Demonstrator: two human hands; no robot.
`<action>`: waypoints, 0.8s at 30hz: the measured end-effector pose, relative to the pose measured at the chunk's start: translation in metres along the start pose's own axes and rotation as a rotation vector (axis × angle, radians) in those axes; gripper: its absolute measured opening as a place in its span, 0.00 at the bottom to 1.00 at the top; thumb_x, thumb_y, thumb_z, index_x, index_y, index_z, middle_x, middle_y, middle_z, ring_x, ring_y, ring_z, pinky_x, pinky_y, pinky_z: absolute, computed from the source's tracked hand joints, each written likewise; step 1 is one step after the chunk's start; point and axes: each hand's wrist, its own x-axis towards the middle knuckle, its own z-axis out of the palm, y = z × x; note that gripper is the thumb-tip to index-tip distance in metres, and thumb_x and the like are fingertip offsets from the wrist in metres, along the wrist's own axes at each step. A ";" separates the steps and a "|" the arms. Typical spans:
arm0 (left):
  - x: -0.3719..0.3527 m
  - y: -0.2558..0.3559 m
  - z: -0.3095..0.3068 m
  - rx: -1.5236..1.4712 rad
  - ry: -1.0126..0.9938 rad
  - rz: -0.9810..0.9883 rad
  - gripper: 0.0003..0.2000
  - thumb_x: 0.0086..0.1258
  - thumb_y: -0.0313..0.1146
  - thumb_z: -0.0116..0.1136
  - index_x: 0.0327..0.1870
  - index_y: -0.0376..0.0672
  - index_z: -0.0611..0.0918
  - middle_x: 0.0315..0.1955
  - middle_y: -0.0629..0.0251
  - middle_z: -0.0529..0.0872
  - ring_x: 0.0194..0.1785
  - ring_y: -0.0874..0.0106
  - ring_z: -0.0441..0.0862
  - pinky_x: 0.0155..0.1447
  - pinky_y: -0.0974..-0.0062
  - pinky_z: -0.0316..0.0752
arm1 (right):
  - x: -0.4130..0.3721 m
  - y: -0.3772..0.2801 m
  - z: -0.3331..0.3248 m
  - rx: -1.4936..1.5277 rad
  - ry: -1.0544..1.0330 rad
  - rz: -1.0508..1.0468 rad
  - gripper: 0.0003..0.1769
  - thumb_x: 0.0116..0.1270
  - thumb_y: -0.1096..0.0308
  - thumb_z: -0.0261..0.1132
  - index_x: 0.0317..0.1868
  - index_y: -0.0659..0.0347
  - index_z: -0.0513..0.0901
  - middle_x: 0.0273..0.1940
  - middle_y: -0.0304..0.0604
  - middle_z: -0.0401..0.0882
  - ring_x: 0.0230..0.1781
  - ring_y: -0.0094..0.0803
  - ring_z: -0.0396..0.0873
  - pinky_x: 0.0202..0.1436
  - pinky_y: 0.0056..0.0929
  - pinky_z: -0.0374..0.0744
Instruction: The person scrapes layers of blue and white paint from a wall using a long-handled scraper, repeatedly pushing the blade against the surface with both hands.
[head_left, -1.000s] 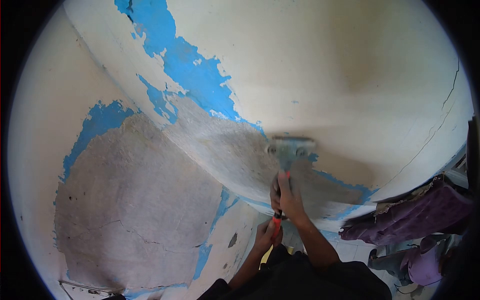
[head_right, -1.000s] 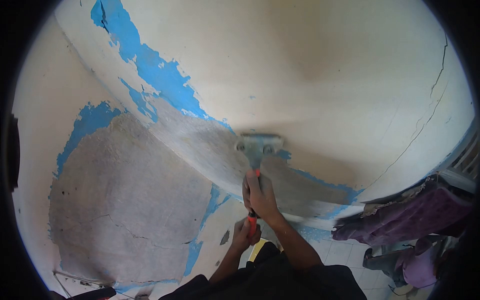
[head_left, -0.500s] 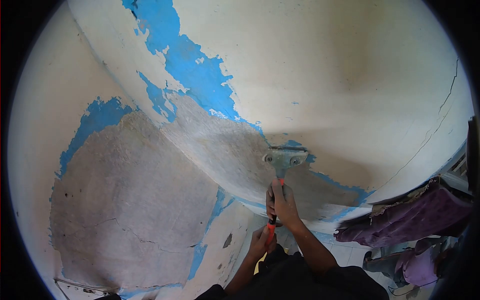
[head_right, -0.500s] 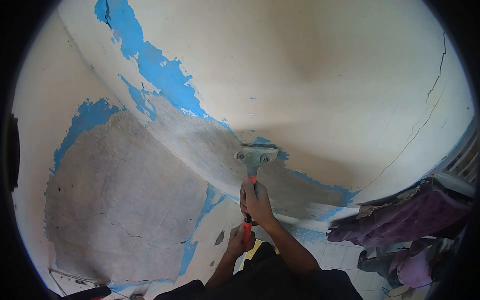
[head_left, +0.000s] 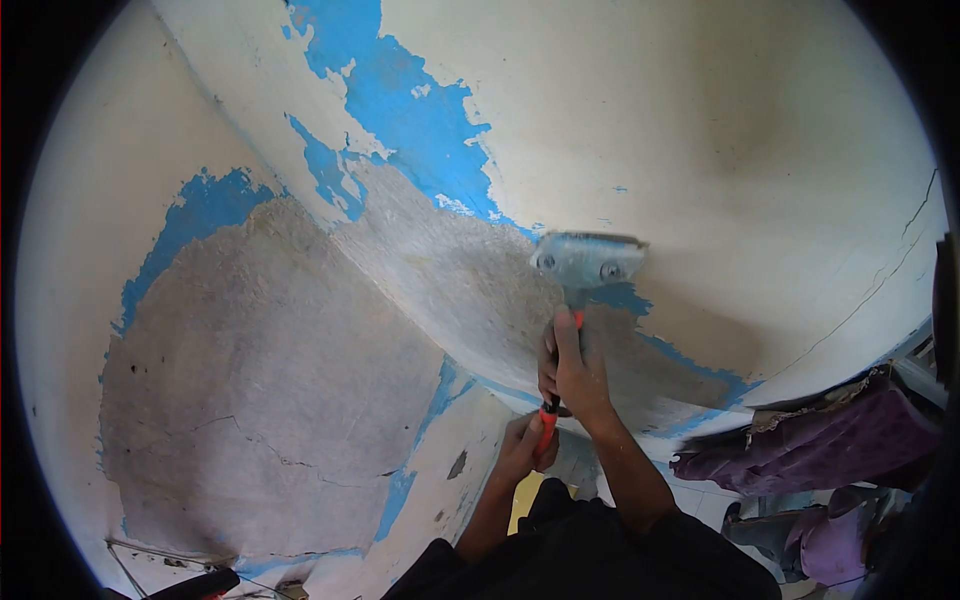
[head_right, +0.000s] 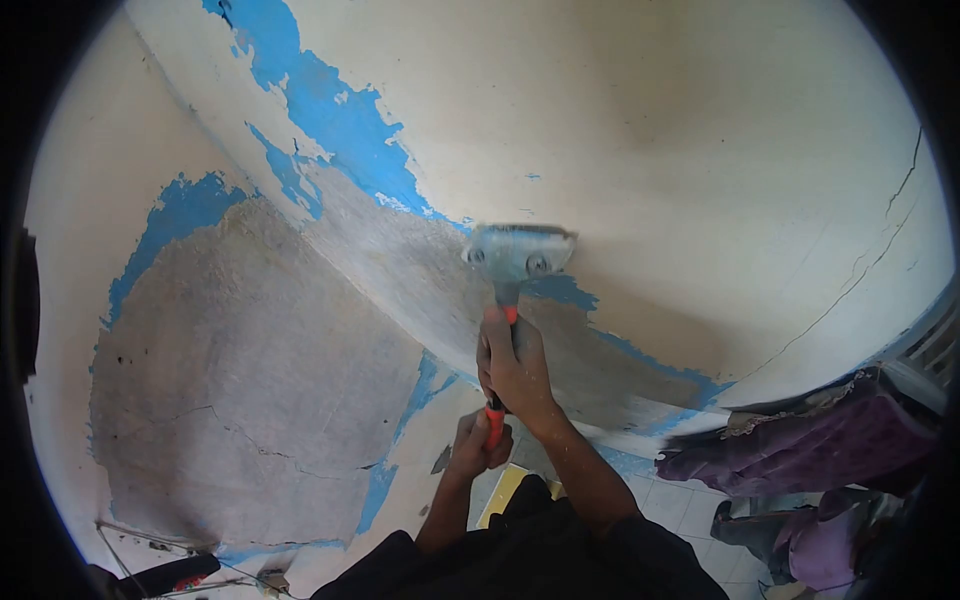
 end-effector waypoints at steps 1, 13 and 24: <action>0.003 0.009 0.001 0.015 -0.007 0.013 0.29 0.76 0.55 0.40 0.54 0.31 0.73 0.12 0.69 0.66 0.11 0.79 0.61 0.17 0.80 0.56 | 0.002 -0.007 0.003 -0.011 -0.005 -0.012 0.27 0.76 0.51 0.49 0.20 0.57 0.62 0.12 0.32 0.59 0.08 0.18 0.59 0.10 0.20 0.61; -0.029 -0.035 -0.010 0.031 0.049 -0.120 0.29 0.78 0.51 0.38 0.58 0.29 0.73 0.14 0.69 0.68 0.13 0.78 0.64 0.19 0.80 0.60 | -0.020 0.046 -0.023 0.027 0.033 0.072 0.26 0.76 0.50 0.48 0.23 0.58 0.63 0.13 0.32 0.58 0.07 0.19 0.59 0.09 0.21 0.61; -0.014 -0.017 -0.005 -0.034 0.017 -0.085 0.30 0.77 0.53 0.38 0.58 0.29 0.72 0.14 0.69 0.68 0.12 0.79 0.63 0.19 0.80 0.60 | -0.008 0.017 -0.010 -0.033 -0.008 0.074 0.27 0.76 0.50 0.48 0.20 0.58 0.62 0.13 0.32 0.59 0.08 0.19 0.59 0.10 0.21 0.62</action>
